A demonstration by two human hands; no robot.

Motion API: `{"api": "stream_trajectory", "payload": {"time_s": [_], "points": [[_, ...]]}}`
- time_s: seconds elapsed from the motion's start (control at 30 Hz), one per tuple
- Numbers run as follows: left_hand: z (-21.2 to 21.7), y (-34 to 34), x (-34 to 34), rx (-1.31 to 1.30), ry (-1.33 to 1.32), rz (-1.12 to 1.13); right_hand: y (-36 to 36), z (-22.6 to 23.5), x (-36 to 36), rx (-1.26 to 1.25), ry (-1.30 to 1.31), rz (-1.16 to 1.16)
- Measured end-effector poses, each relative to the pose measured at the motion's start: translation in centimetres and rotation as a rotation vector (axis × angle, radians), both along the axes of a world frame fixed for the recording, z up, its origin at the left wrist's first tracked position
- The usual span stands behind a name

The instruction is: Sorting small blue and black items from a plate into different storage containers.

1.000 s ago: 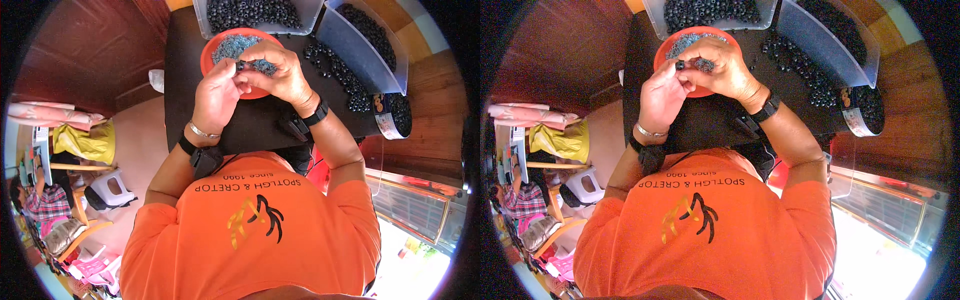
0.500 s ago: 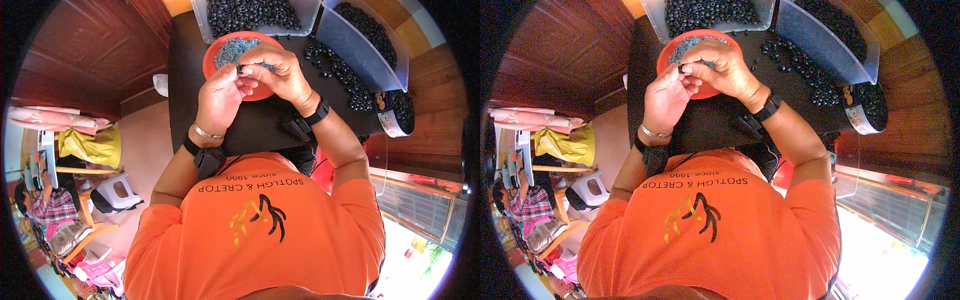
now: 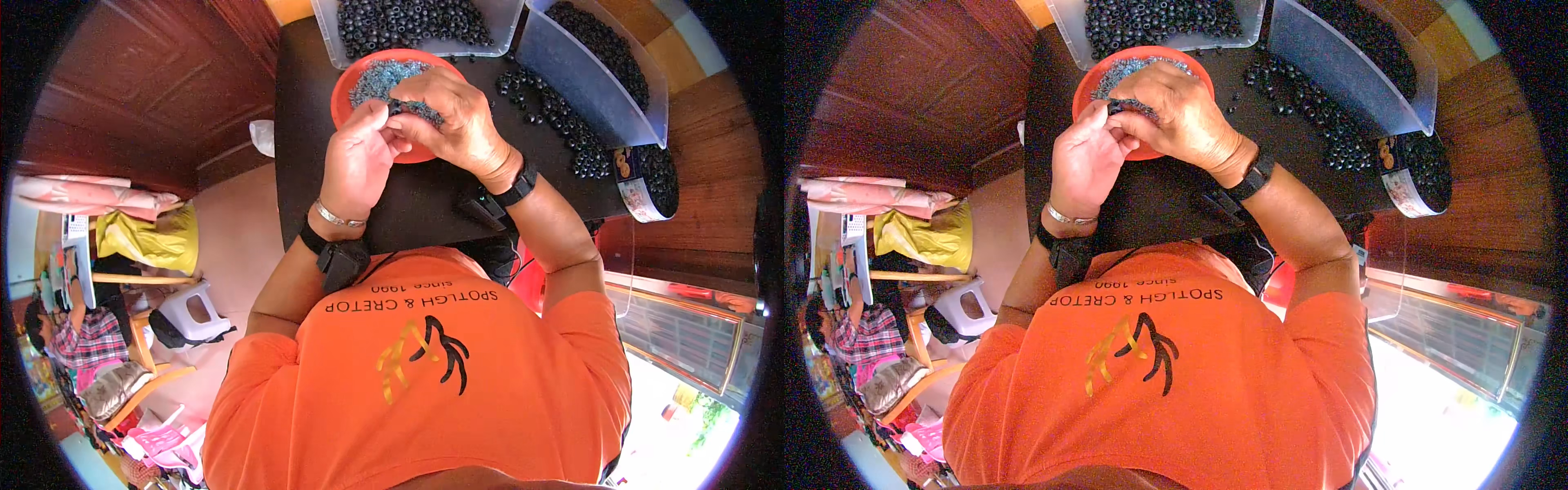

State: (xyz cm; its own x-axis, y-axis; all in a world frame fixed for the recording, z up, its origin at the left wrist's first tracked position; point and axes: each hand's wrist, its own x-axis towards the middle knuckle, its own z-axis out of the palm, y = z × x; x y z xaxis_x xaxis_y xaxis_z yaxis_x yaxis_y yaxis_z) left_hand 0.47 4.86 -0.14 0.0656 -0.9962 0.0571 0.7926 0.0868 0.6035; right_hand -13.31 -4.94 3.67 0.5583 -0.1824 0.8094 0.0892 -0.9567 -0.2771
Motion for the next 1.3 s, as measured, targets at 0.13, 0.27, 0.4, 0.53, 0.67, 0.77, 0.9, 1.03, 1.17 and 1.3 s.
{"api": "stream_trajectory", "payload": {"time_s": [0.13, 0.27, 0.4, 0.53, 0.67, 0.77, 0.9, 1.03, 1.17, 1.3], "points": [[0.6, 0.0, -0.7, 0.037, -0.067, 0.061, 0.0, -0.1, 0.0, -0.039, 0.008, -0.011], [0.4, 0.0, -0.6, -0.017, -0.105, 0.054, 0.1, 0.1, 0.0, -0.095, 0.029, -0.003], [0.8, 0.1, -0.8, -0.044, -0.127, 0.059, 0.4, 0.1, 0.0, -0.12, 0.046, -0.028], [0.8, 0.2, -0.8, -0.017, -0.116, 0.085, 0.6, 0.1, 0.0, -0.113, 0.072, -0.051], [0.7, 0.1, -0.8, -0.027, -0.103, 0.067, 0.6, 0.1, 0.0, -0.114, 0.08, -0.065], [0.6, 0.0, -0.7, -0.047, -0.101, 0.059, 0.9, 0.0, 0.2, -0.11, 0.045, -0.075], [0.9, 0.1, -0.8, -0.036, -0.096, 0.108, 0.3, -0.4, 0.5, 0.005, -0.033, 0.016], [1.2, 0.2, -1.0, 0.001, -0.081, 0.152, -0.1, -0.7, 0.3, 0.172, 0.011, 0.11], [1.0, 0.4, -0.7, -0.028, -0.118, 0.112, 0.0, -1.1, 0.2, 0.651, 0.015, 0.322], [0.9, 0.3, -0.6, -0.02, -0.126, 0.073, -0.4, -1.1, 0.2, 0.715, 0.015, 0.449]]}}
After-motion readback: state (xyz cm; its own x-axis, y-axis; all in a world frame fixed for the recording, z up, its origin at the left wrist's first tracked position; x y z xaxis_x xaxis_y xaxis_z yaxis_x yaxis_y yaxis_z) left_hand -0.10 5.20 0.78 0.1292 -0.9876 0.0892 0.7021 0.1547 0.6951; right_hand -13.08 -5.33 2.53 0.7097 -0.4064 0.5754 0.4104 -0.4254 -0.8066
